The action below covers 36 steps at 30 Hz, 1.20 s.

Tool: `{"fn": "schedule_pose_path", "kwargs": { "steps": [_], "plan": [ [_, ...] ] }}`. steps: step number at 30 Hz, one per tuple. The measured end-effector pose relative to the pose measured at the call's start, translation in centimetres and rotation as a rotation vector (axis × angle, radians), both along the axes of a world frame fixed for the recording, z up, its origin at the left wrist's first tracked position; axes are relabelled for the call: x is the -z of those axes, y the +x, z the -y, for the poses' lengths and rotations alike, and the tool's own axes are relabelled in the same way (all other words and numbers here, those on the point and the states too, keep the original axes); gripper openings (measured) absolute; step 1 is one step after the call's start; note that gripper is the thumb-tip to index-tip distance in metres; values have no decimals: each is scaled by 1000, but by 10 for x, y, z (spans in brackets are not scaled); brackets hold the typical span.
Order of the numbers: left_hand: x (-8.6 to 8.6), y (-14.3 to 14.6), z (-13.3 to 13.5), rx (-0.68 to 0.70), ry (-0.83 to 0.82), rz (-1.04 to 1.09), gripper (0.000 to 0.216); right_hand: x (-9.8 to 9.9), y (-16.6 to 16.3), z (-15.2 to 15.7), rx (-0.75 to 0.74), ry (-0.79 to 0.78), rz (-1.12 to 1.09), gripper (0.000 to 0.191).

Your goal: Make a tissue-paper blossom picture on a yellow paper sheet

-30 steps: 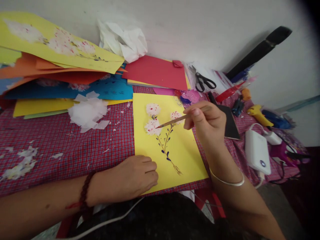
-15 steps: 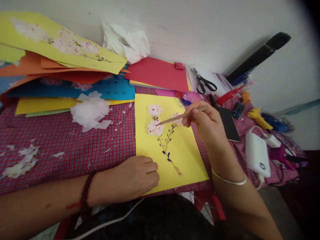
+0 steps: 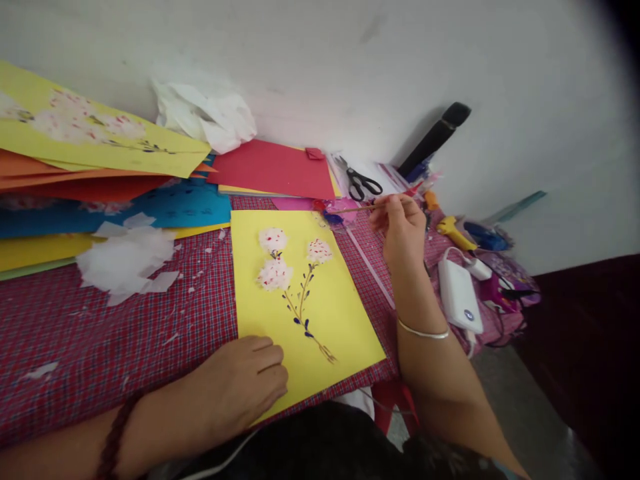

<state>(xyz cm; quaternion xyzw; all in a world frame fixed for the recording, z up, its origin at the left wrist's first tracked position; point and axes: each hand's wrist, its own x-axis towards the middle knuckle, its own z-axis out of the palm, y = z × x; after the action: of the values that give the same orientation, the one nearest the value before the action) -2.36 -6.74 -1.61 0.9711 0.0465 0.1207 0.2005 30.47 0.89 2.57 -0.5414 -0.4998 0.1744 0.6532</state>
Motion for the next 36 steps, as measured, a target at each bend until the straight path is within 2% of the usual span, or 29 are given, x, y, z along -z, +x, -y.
{"fn": "schedule_pose_path", "kwargs": {
  "steps": [3, 11, 14, 19, 23, 26, 29, 32, 36],
  "plan": [
    [-3, 1, 0, -8, -14, 6, 21, 9, 11, -8, 56, -3, 33, 37],
    [1, 1, 0, -9, -8, 27, 26, 40, 1, -27, -130, -108, 145, 45],
    [-2, 0, -1, -16, -15, 8, 25, 46, 5, -31, -164, -115, 114, 47],
    [-5, 2, -1, -26, 28, 36, 24, 36, 2, -25, -167, -70, -58, 37],
    [-5, 3, -2, -28, 65, 44, 26, 16, -26, -5, -216, -60, -118, 34],
    [-7, 3, -3, -19, 85, 51, 28, 6, -53, 14, -356, -85, -86, 32],
    [-10, 2, -4, 7, 100, 46, 27, 4, -72, 27, -463, -126, 8, 32],
    [-11, 3, -4, 0, 85, 36, 25, 6, -78, 29, -469, -154, 97, 35],
    [-7, 3, -3, -3, 96, 50, 28, 9, -74, 25, -429, -136, 110, 36]
  ]
}}
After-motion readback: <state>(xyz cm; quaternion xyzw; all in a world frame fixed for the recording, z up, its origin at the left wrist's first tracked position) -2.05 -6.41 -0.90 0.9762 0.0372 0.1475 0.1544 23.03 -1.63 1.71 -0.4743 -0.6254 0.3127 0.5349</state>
